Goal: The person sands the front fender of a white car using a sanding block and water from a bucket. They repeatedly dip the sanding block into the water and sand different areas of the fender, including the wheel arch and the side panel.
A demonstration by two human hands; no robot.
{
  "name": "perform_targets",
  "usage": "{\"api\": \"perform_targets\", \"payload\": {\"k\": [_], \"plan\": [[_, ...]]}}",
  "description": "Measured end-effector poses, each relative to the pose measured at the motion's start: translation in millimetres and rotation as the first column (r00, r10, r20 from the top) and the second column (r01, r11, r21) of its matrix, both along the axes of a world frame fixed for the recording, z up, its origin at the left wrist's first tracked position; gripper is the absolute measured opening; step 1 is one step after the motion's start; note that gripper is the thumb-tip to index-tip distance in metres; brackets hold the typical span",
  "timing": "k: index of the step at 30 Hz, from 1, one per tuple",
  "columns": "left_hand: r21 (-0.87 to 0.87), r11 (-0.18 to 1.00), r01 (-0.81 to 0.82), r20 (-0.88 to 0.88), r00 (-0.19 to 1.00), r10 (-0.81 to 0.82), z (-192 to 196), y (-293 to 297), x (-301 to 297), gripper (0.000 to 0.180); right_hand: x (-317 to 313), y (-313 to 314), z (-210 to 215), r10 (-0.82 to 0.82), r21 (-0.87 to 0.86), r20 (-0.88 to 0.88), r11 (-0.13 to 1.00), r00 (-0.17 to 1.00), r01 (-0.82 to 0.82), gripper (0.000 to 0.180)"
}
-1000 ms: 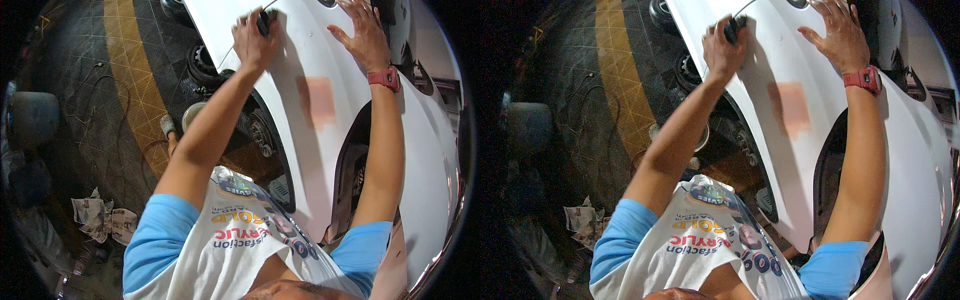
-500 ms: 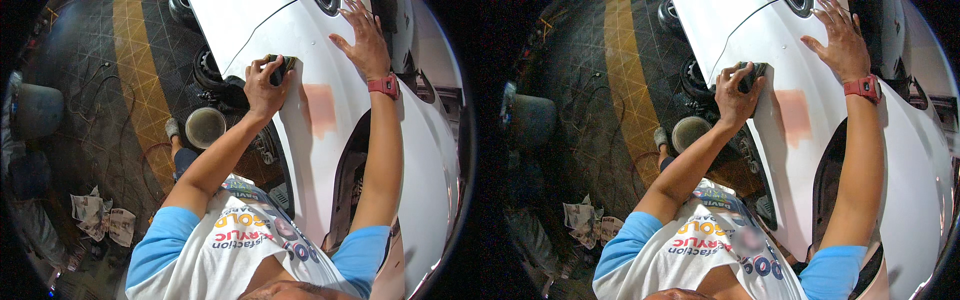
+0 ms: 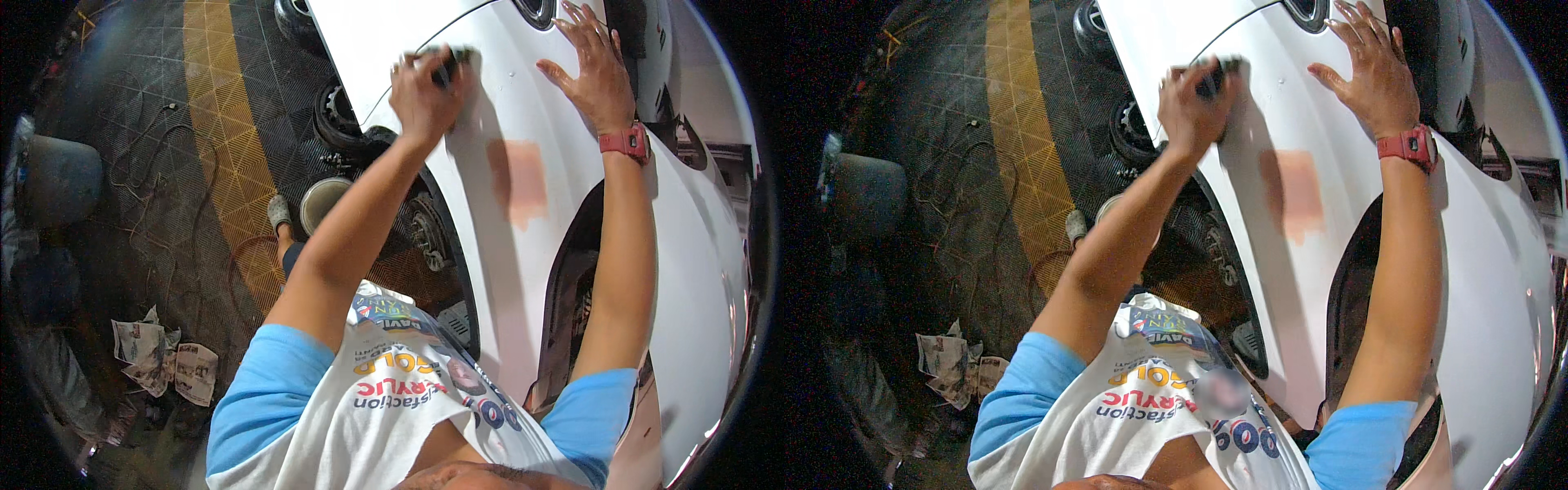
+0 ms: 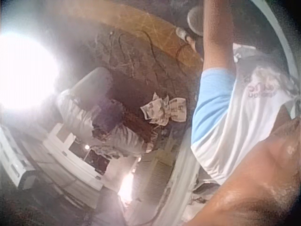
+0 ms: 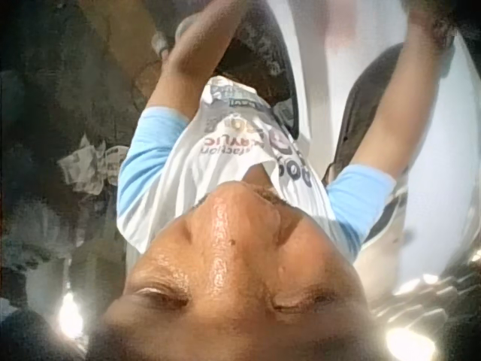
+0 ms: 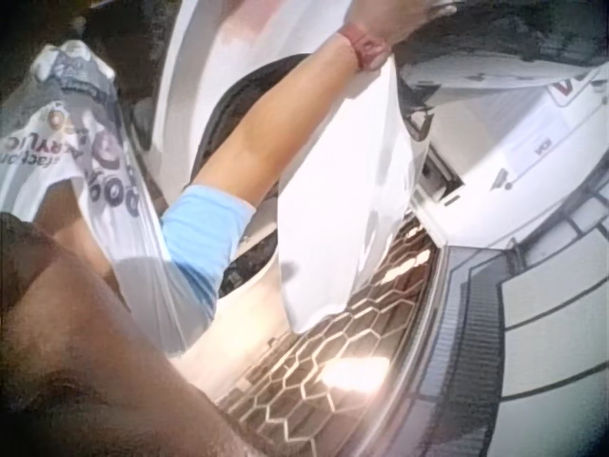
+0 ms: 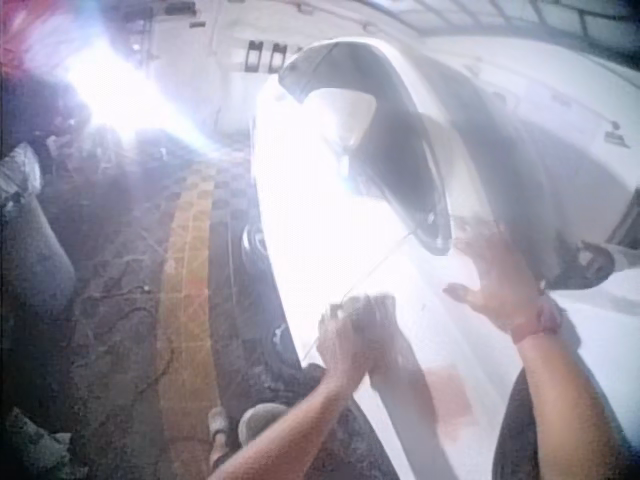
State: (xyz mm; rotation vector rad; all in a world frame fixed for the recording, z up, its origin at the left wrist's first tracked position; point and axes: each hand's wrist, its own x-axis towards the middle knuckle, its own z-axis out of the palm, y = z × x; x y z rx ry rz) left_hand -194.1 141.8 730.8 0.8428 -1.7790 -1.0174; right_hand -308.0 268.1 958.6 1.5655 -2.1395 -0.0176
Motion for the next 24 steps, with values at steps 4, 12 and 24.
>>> {"api": "perform_targets", "payload": {"k": [4,12,24], "plan": [[0.022,0.997,0.077,0.010,0.997,-0.077,6.7,16.9,9.9,0.045,-62.7,16.6,-30.0,-0.026,0.098,-0.308,0.993,0.951,0.059,0.071],[-0.015,0.999,0.043,0.013,0.999,-0.043,-7.3,-15.5,-1.1,0.048,-8.6,1.8,-13.2,-0.042,0.050,-0.100,0.998,0.994,0.047,0.068],[-0.364,0.866,0.344,-0.089,0.912,-0.399,-44.0,32.9,57.0,0.053,-53.5,12.2,-27.4,-0.027,0.098,-0.303,0.993,0.953,0.059,0.071]]}}
